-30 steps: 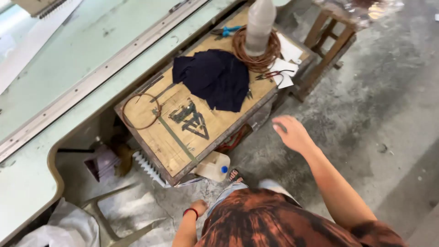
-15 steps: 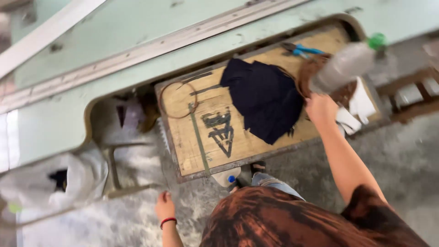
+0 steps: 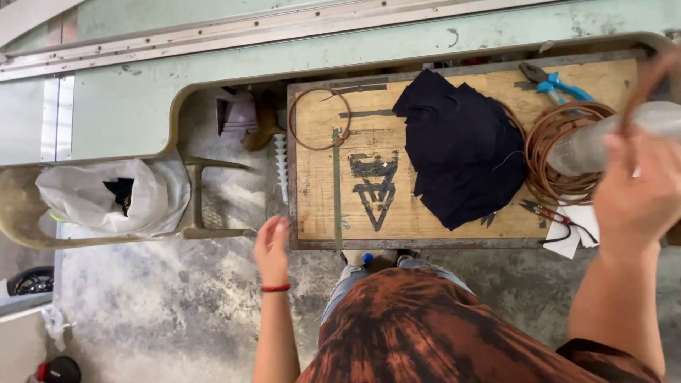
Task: Preparing fabric in embroidery hoops and loading them into an industrial embroidery machine
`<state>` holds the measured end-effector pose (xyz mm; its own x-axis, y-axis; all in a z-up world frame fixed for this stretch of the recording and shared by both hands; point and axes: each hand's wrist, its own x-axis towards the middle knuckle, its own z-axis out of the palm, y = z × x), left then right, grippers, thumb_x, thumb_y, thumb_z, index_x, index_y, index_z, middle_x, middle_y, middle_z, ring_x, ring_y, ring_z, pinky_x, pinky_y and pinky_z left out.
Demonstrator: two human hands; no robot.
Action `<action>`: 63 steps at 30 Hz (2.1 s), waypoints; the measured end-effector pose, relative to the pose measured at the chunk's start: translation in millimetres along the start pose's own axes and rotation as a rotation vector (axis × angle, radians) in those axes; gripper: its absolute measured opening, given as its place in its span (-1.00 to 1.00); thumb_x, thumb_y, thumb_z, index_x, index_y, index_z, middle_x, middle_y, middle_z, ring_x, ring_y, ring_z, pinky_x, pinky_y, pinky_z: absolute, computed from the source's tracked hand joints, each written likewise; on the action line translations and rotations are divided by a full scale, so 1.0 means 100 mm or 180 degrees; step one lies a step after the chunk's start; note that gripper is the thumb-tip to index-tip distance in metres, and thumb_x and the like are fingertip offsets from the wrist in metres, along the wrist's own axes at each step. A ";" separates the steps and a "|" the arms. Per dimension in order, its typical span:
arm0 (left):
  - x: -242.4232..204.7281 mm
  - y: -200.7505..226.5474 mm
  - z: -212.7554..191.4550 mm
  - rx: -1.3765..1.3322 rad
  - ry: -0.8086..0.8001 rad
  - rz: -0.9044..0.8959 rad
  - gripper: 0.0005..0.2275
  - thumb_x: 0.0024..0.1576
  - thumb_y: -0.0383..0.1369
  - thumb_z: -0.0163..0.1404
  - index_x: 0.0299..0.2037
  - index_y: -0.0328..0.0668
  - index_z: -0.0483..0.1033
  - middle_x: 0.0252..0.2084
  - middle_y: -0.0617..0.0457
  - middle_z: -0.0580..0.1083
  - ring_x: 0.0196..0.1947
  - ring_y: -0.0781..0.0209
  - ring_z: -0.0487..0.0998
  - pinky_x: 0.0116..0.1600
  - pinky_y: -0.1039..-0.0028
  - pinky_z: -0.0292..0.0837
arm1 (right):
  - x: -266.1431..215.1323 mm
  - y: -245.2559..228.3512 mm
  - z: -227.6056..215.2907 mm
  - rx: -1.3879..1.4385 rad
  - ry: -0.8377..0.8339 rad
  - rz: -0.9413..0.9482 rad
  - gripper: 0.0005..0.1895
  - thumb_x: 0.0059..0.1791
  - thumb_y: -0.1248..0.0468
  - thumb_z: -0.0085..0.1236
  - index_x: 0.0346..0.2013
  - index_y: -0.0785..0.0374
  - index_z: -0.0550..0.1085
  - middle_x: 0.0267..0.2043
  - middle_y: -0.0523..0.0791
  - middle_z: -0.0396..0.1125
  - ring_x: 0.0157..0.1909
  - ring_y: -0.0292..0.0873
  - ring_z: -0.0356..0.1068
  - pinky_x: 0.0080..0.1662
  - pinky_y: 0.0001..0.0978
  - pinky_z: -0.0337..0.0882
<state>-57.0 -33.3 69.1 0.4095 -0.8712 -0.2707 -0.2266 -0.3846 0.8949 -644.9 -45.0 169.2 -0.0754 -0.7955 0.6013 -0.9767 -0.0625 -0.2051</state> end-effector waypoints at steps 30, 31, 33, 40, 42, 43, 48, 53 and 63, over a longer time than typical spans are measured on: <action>1.14 -0.76 1.41 -0.1682 -0.2183 -0.1015 -0.57 0.24 -0.59 0.16 0.34 -0.29 0.47 0.00 -0.15 0.62 -0.10 -0.04 0.75 -0.02 0.18 0.79 | -0.63 -2.01 2.19 0.3473 -0.2226 0.2721 -0.34 0.10 0.35 0.28 0.49 0.02 0.35 -0.15 0.14 0.55 -0.42 0.02 0.60 -0.46 -0.28 0.64; 1.20 -0.71 1.49 -0.1647 -0.2113 -0.0965 -0.56 0.27 -0.55 0.16 0.38 -0.29 0.42 0.04 -0.20 0.62 -0.08 -0.07 0.74 0.03 0.13 0.77 | -0.52 -2.00 2.25 0.3060 -0.2068 0.2296 -0.31 0.09 0.32 0.32 0.50 -0.13 0.36 -0.30 0.06 0.58 -0.51 -0.04 0.58 -0.50 -0.38 0.62; 1.31 -0.73 1.62 -0.1377 -0.2025 -0.0924 -0.57 0.32 -0.52 0.10 0.41 -0.28 0.38 0.04 -0.20 0.61 -0.09 -0.05 0.74 0.02 0.13 0.76 | -0.72 -1.77 2.63 0.1868 -0.2119 0.1526 -0.35 0.14 0.11 0.21 0.55 -0.19 0.32 -0.23 0.06 0.54 -0.36 0.06 0.60 -0.36 -0.16 0.63; 1.39 -0.92 1.71 -0.1246 -0.1774 -0.1128 -0.65 0.35 -0.47 0.09 0.33 -0.21 0.40 0.09 -0.18 0.63 -0.11 -0.11 0.76 -0.03 0.08 0.75 | -0.90 -1.85 2.71 -0.0281 -0.2023 -0.0009 -0.36 0.20 0.14 -0.13 0.63 -0.17 0.21 -0.18 -0.06 0.38 -0.53 0.04 0.51 -0.46 -0.13 0.57; 1.36 -0.86 1.73 -0.1149 -0.1701 -0.1140 -0.67 0.34 -0.43 0.12 0.29 -0.19 0.42 0.05 -0.14 0.64 -0.15 -0.06 0.77 -0.07 0.16 0.76 | -0.80 -1.87 2.69 -0.0159 -0.1984 0.0037 -0.37 0.20 0.20 -0.10 0.61 -0.11 0.26 -0.22 -0.03 0.42 -0.56 0.00 0.50 -0.51 -0.20 0.53; 1.36 -0.82 1.74 -0.1067 -0.1629 -0.1127 -0.69 0.33 -0.40 0.14 0.25 -0.18 0.44 0.01 -0.10 0.65 -0.19 -0.01 0.77 -0.12 0.24 0.78 | -0.73 -1.87 2.68 -0.0045 -0.1921 0.0072 -0.38 0.19 0.26 -0.07 0.60 -0.06 0.32 -0.25 -0.01 0.46 -0.60 -0.04 0.48 -0.55 -0.26 0.50; 1.37 -0.66 1.70 0.0993 -0.1060 0.0076 -0.74 0.20 -0.12 0.24 0.04 0.13 0.65 -0.09 0.09 0.58 -0.18 0.10 0.71 -0.11 0.31 0.73 | -0.82 -1.82 2.77 -0.0260 -0.1683 -0.0096 -0.36 0.17 0.17 -0.09 0.61 -0.09 0.27 -0.24 -0.03 0.45 -0.57 0.09 0.50 -0.48 -0.02 0.55; 1.31 -0.53 1.56 0.2065 -0.1040 0.0981 -0.61 0.13 0.20 0.21 0.04 0.32 0.62 -0.15 0.26 0.53 0.02 0.07 0.63 0.15 0.13 0.62 | -0.87 -1.83 2.75 -0.0584 -0.1575 -0.0358 -0.37 0.22 0.12 -0.14 0.65 -0.06 0.21 -0.27 -0.14 0.47 -0.53 -0.06 0.53 -0.44 -0.11 0.58; 1.13 -0.50 1.55 0.2475 -0.1494 0.1633 -0.13 -0.01 0.09 0.35 0.55 0.30 0.24 0.19 0.03 0.35 0.20 -0.23 0.48 0.26 -0.03 0.55 | -0.71 -1.76 2.78 -0.0038 -0.2091 0.0123 -0.36 0.22 0.09 -0.15 0.65 -0.20 0.20 -0.33 -0.02 0.50 -0.52 0.16 0.53 -0.44 -0.02 0.55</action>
<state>-136.5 -159.6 -60.8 -0.2437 -0.9526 -0.1824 -0.8512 0.1199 0.5110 -411.5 -145.2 -52.5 0.0240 -0.9997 -0.0037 -0.9782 -0.0228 -0.2063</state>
